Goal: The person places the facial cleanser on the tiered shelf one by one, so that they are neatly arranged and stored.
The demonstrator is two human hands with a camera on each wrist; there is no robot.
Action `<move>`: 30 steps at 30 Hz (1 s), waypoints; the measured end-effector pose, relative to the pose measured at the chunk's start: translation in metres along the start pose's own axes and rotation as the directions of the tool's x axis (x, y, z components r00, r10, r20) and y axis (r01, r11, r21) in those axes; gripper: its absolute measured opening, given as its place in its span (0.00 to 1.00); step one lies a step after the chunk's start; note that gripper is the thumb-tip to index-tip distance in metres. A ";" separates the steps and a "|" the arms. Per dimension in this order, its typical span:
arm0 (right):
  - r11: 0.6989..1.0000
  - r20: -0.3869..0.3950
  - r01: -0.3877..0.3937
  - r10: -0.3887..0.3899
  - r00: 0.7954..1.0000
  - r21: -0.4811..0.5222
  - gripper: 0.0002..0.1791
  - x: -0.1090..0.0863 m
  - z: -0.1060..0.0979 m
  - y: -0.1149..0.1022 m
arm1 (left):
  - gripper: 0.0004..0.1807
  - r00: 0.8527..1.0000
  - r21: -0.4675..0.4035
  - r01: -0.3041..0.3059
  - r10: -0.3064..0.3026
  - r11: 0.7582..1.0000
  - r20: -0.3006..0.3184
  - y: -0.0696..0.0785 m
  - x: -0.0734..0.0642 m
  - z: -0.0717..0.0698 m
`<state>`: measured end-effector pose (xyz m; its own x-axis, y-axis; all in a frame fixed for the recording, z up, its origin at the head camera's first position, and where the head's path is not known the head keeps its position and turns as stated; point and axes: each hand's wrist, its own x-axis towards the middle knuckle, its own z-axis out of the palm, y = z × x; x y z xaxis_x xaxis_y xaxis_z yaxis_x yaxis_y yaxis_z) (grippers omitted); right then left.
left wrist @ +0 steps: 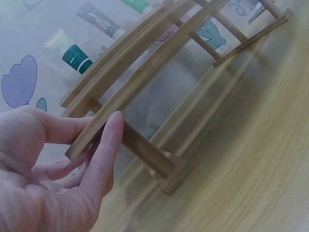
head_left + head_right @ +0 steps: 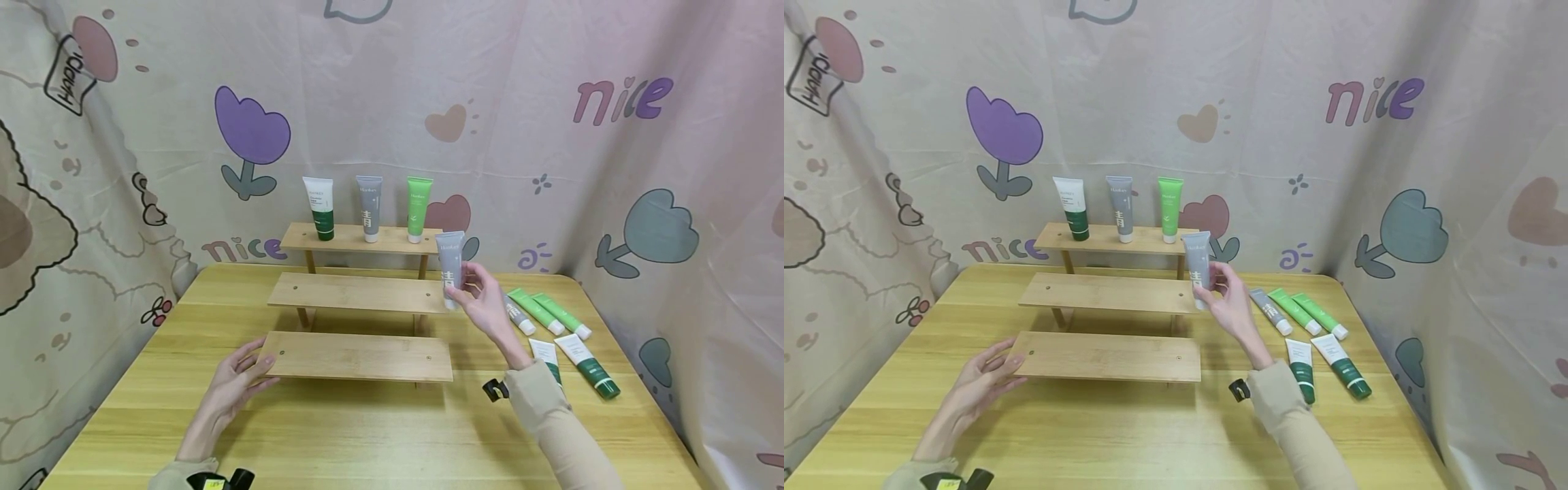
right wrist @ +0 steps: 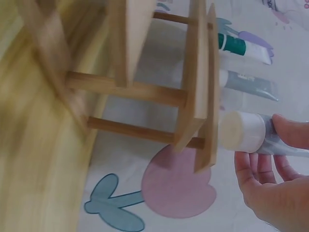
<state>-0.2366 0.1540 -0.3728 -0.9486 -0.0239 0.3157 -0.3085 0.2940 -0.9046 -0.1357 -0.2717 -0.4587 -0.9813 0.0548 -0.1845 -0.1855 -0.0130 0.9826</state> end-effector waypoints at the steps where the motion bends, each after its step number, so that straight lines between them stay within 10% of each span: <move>1: 1.000 0.003 0.006 -0.006 1.000 0.003 0.26 0.001 0.001 -0.002 | 0.41 1.000 -0.001 0.000 0.000 1.000 0.000 0.000 0.000 0.000; 30: 0.997 0.147 0.046 -0.056 0.988 0.069 0.27 0.017 0.061 -0.037 | 0.40 1.000 -0.025 0.003 -0.004 1.000 -0.008 -0.001 0.002 -0.002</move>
<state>-0.2457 0.0840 -0.3511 -0.9299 -0.1806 0.3204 -0.3563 0.2263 -0.9066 -0.1372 -0.2733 -0.4598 -0.9810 0.0473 -0.1882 -0.1900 -0.0382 0.9810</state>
